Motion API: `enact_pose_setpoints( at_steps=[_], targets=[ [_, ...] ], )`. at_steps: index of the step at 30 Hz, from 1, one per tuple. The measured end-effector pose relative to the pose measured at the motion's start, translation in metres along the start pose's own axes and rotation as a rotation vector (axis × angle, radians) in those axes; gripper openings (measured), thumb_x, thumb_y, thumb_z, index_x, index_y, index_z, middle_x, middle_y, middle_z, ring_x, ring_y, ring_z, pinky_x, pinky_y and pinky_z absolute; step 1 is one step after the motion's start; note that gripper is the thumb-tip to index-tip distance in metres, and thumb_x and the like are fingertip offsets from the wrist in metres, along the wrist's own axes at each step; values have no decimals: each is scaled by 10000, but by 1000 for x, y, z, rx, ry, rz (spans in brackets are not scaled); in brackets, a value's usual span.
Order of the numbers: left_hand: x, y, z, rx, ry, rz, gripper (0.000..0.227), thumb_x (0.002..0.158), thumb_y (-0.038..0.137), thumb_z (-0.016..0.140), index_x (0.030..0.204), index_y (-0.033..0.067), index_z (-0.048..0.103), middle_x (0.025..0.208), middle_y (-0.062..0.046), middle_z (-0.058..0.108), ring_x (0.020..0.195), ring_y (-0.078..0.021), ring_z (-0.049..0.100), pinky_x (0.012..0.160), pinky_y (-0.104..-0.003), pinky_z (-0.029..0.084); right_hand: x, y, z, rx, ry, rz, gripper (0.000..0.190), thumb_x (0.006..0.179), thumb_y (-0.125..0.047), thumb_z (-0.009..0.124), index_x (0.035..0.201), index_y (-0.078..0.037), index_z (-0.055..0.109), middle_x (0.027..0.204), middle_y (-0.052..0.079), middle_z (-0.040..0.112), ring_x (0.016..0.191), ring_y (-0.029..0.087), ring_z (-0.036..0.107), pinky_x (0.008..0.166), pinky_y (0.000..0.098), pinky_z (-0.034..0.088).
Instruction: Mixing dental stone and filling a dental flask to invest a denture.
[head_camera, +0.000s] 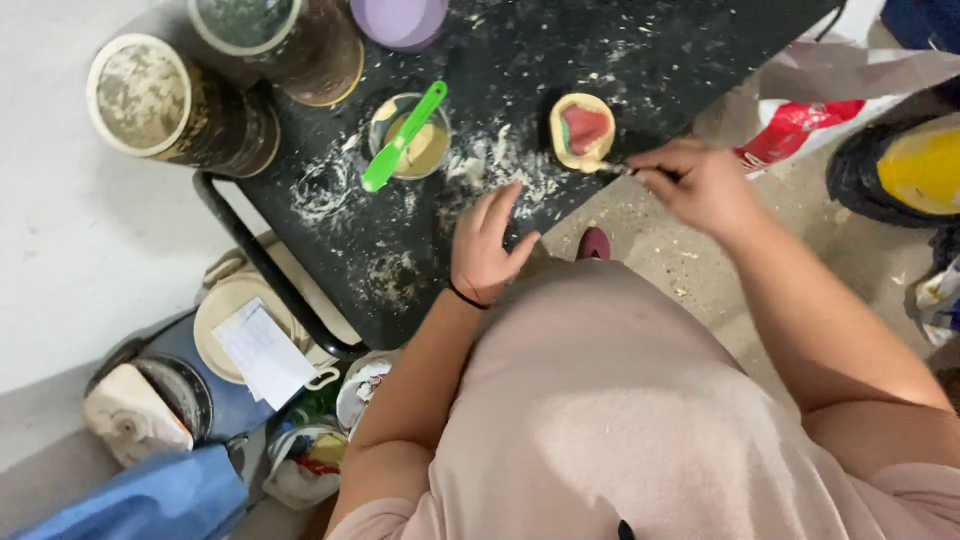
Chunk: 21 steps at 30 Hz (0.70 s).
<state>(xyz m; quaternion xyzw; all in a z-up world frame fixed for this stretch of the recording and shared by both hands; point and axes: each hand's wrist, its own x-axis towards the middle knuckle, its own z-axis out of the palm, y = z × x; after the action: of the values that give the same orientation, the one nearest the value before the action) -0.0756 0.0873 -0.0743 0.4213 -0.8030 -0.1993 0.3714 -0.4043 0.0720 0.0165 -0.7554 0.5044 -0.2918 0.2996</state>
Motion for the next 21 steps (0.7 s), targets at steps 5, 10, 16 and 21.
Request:
enact_pose_setpoints(
  at_steps=[5,10,16,21],
  targets=[
    [-19,7,19,-150,-106,-154,695,971,319,733,1582,150,450,1384,-114,583,813,-228,702,617,-383,583,-13,38,42,-156,180,-39,178,989,-87,792,1165,-113,811,1034,104,750,918,318,723,789,405,586],
    [-20,6,22,-120,-100,-185,658,954,304,746,1545,151,498,1316,-90,623,760,-218,696,572,-370,577,-5,45,55,-226,250,-105,179,976,-91,821,1153,-110,819,1044,79,729,917,293,720,746,389,597],
    [-15,15,17,-91,-78,-146,592,968,237,715,1514,123,517,1267,-115,630,747,-240,669,583,-402,601,-10,47,45,-190,222,-77,173,938,-55,819,1106,-99,814,995,102,712,890,321,715,709,412,596],
    [-15,12,19,-108,-55,-131,568,971,220,700,1500,111,525,1263,-115,633,743,-249,667,570,-410,598,-18,49,29,-147,170,-22,172,923,-73,839,1090,-94,806,992,144,706,917,378,717,751,454,588]
  ],
)
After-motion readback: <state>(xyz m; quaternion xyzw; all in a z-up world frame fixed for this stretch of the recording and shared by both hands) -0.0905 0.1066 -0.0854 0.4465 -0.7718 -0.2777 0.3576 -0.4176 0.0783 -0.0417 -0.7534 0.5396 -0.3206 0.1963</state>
